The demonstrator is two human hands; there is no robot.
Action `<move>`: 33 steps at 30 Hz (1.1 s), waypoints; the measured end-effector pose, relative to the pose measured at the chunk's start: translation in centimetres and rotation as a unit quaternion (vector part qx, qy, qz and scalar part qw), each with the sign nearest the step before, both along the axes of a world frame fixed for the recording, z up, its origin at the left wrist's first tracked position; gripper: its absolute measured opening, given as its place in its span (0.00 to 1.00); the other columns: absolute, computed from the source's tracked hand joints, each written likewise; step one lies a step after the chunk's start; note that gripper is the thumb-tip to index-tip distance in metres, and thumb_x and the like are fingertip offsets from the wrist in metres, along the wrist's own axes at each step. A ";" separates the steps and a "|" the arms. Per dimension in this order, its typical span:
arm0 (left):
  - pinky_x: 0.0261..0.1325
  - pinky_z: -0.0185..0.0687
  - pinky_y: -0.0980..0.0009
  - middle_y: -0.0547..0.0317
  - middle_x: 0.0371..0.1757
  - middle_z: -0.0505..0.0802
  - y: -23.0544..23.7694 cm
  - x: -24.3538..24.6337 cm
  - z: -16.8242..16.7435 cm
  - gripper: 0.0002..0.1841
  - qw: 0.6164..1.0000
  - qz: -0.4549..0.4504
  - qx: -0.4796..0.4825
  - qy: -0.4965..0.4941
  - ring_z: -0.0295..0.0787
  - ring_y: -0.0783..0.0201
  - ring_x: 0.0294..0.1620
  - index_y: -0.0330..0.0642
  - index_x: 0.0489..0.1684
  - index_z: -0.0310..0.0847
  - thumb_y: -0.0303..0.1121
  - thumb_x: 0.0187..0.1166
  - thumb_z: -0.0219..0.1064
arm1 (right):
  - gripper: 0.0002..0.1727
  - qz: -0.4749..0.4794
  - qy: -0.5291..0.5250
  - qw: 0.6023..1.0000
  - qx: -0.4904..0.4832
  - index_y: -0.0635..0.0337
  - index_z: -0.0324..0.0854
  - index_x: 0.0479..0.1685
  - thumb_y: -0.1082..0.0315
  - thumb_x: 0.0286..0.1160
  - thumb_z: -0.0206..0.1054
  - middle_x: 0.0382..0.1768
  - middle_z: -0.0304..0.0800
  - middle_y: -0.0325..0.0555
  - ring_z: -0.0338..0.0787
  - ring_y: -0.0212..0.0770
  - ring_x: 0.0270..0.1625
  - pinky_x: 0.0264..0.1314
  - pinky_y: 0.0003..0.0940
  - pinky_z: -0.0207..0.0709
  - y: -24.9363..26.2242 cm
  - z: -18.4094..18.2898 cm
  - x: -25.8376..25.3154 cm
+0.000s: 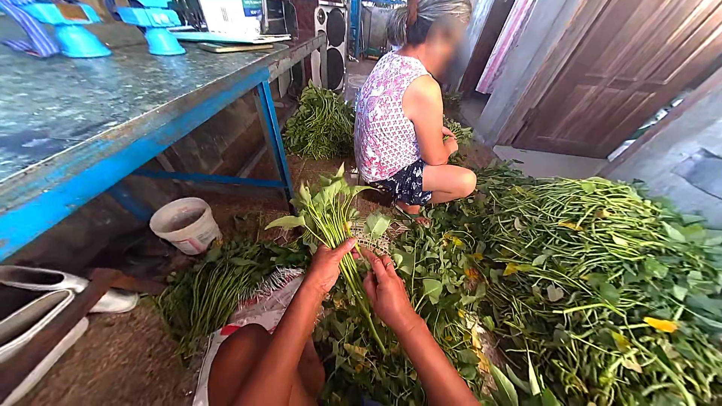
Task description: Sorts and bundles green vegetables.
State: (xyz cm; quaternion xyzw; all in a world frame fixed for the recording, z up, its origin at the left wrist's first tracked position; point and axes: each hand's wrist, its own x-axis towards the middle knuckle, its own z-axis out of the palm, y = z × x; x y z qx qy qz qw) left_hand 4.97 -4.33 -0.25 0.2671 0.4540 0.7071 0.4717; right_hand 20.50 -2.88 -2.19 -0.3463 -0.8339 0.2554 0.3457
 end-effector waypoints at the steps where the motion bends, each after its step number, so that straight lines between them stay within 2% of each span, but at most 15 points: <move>1: 0.43 0.90 0.71 0.55 0.40 0.92 -0.1 0.0 0.0 0.20 1.000 -0.020 0.010 -0.015 0.90 0.66 0.34 0.29 0.75 0.70 0.18 0.84 0.60 | 0.27 0.009 0.007 0.999 -0.031 0.61 0.76 0.80 0.72 0.79 0.58 0.59 0.85 0.67 0.93 0.54 0.44 0.46 0.48 0.88 0.1 0.3 0.1; 2: 0.44 0.90 0.71 0.56 0.40 0.91 -0.2 0.0 -0.2 0.20 0.999 -0.035 0.021 -0.023 0.90 0.66 0.34 0.30 0.74 0.70 0.18 0.84 0.59 | 0.26 0.020 0.017 0.997 -0.066 0.62 0.75 0.80 0.70 0.82 0.57 0.60 0.87 0.64 0.92 0.51 0.47 0.51 0.46 0.87 0.3 0.7 0.2; 4: 0.52 0.91 0.68 0.57 0.42 0.93 -0.3 -0.1 -0.5 0.15 0.997 -0.055 0.041 -0.029 0.92 0.65 0.40 0.32 0.65 0.74 0.17 0.83 0.58 | 0.21 0.026 0.018 0.991 -0.133 0.63 0.76 0.74 0.64 0.89 0.56 0.45 0.89 0.52 0.87 0.40 0.38 0.47 0.37 0.83 0.7 1.6 0.4; 7: 0.61 0.90 0.63 0.53 0.47 0.95 -0.5 -0.4 -0.5 0.11 0.994 -0.064 0.066 -0.053 0.95 0.60 0.49 0.34 0.58 0.74 0.16 0.83 0.56 | 0.20 0.045 -0.059 0.968 -0.240 0.64 0.76 0.68 0.59 0.93 0.52 0.39 0.85 0.51 0.84 0.43 0.38 0.49 0.42 0.79 1.3 3.2 0.6; 11: 0.55 0.93 0.61 0.55 0.39 0.93 -0.7 -0.8 0.8 0.18 0.992 -0.051 0.048 -0.100 0.95 0.59 0.41 0.34 0.73 0.70 0.20 0.88 0.51 | 0.17 0.111 -0.012 0.932 -0.346 0.61 0.76 0.58 0.58 0.94 0.50 0.32 0.77 0.41 0.77 0.33 0.26 0.31 0.31 0.76 1.4 3.6 -0.3; 14: 0.48 0.93 0.65 0.59 0.32 0.90 -0.7 -0.7 0.9 0.13 0.994 0.003 0.011 -0.104 0.92 0.63 0.33 0.35 0.63 0.76 0.22 0.90 0.50 | 0.14 0.138 0.028 0.892 -0.429 0.61 0.74 0.53 0.61 0.94 0.48 0.31 0.77 0.37 0.76 0.28 0.24 0.28 0.24 0.73 0.5 3.9 -0.4; 16: 0.45 0.92 0.67 0.60 0.31 0.88 -0.8 -1.8 0.6 0.10 0.993 0.059 -0.011 -0.106 0.89 0.66 0.31 0.35 0.58 0.79 0.24 0.90 0.53 | 0.15 0.140 0.019 0.885 -0.444 0.62 0.74 0.52 0.61 0.92 0.47 0.31 0.77 0.37 0.77 0.28 0.27 0.32 0.25 0.75 -0.8 3.0 0.7; 20: 0.46 0.92 0.69 0.63 0.32 0.86 -0.1 -6.1 -0.4 0.08 0.986 0.130 -0.022 -0.105 0.89 0.68 0.32 0.39 0.58 0.77 0.27 0.90 0.56 | 0.19 0.111 -0.054 0.920 -0.372 0.64 0.77 0.54 0.59 0.89 0.45 0.32 0.76 0.43 0.77 0.35 0.33 0.40 0.36 0.74 -4.3 0.7 4.4; 25: 0.52 0.92 0.63 0.64 0.35 0.88 0.0 -6.6 -1.0 0.09 0.992 0.091 -0.046 -0.072 0.90 0.66 0.37 0.43 0.59 0.79 0.27 0.88 0.60 | 0.24 0.079 -0.204 0.922 -0.320 0.68 0.75 0.63 0.59 0.94 0.40 0.52 0.84 0.61 0.87 0.56 0.55 0.63 0.54 0.78 -5.0 -0.8 5.8; 26: 0.53 0.92 0.62 0.65 0.36 0.89 -0.1 -6.1 -0.9 0.08 0.993 0.089 -0.031 -0.068 0.91 0.66 0.38 0.45 0.58 0.80 0.27 0.88 0.60 | 0.24 0.067 -0.172 0.919 -0.347 0.69 0.77 0.61 0.60 0.94 0.40 0.47 0.85 0.60 0.87 0.54 0.51 0.60 0.52 0.79 -4.2 -2.0 5.8; 27: 0.54 0.92 0.62 0.66 0.36 0.89 -0.1 -5.4 -0.9 0.08 0.993 0.092 -0.011 -0.068 0.91 0.67 0.38 0.47 0.57 0.81 0.27 0.88 0.60 | 0.23 0.053 -0.094 0.916 -0.387 0.70 0.79 0.53 0.62 0.93 0.39 0.37 0.82 0.55 0.84 0.48 0.40 0.49 0.45 0.80 -3.2 -3.6 5.9; 28: 0.55 0.92 0.62 0.68 0.37 0.89 -0.2 -4.4 -1.1 0.08 0.992 0.110 0.007 -0.069 0.91 0.68 0.39 0.48 0.57 0.81 0.27 0.88 0.58 | 0.22 0.029 0.033 0.897 -0.440 0.65 0.76 0.38 0.65 0.90 0.37 0.25 0.75 0.42 0.75 0.35 0.25 0.30 0.32 0.73 -2.3 -5.4 5.8; 29: 0.55 0.92 0.62 0.68 0.36 0.89 -0.1 -3.4 -1.3 0.09 0.988 0.136 0.023 -0.075 0.90 0.68 0.38 0.48 0.56 0.80 0.26 0.88 0.57 | 0.23 0.009 0.186 0.836 -0.516 0.59 0.71 0.28 0.66 0.91 0.35 0.16 0.72 0.34 0.69 0.27 0.15 0.18 0.22 0.65 -1.4 -6.3 5.4; 31: 0.54 0.92 0.63 0.69 0.34 0.89 0.4 -2.0 -1.9 0.08 0.976 0.191 0.048 -0.089 0.91 0.69 0.36 0.47 0.56 0.78 0.25 0.90 0.55 | 0.27 0.005 0.415 0.665 -0.621 0.50 0.66 0.20 0.64 0.92 0.31 0.11 0.72 0.31 0.66 0.24 0.08 0.09 0.16 0.59 0.7 -6.5 4.4; 33: 0.54 0.92 0.64 0.69 0.32 0.88 0.6 -2.1 -2.0 0.08 0.964 0.235 0.090 -0.081 0.90 0.69 0.35 0.45 0.56 0.76 0.25 0.90 0.54 | 0.27 -0.060 0.521 0.564 -0.638 0.50 0.65 0.18 0.62 0.93 0.32 0.09 0.69 0.32 0.66 0.24 0.07 0.09 0.16 0.59 2.5 -5.9 3.5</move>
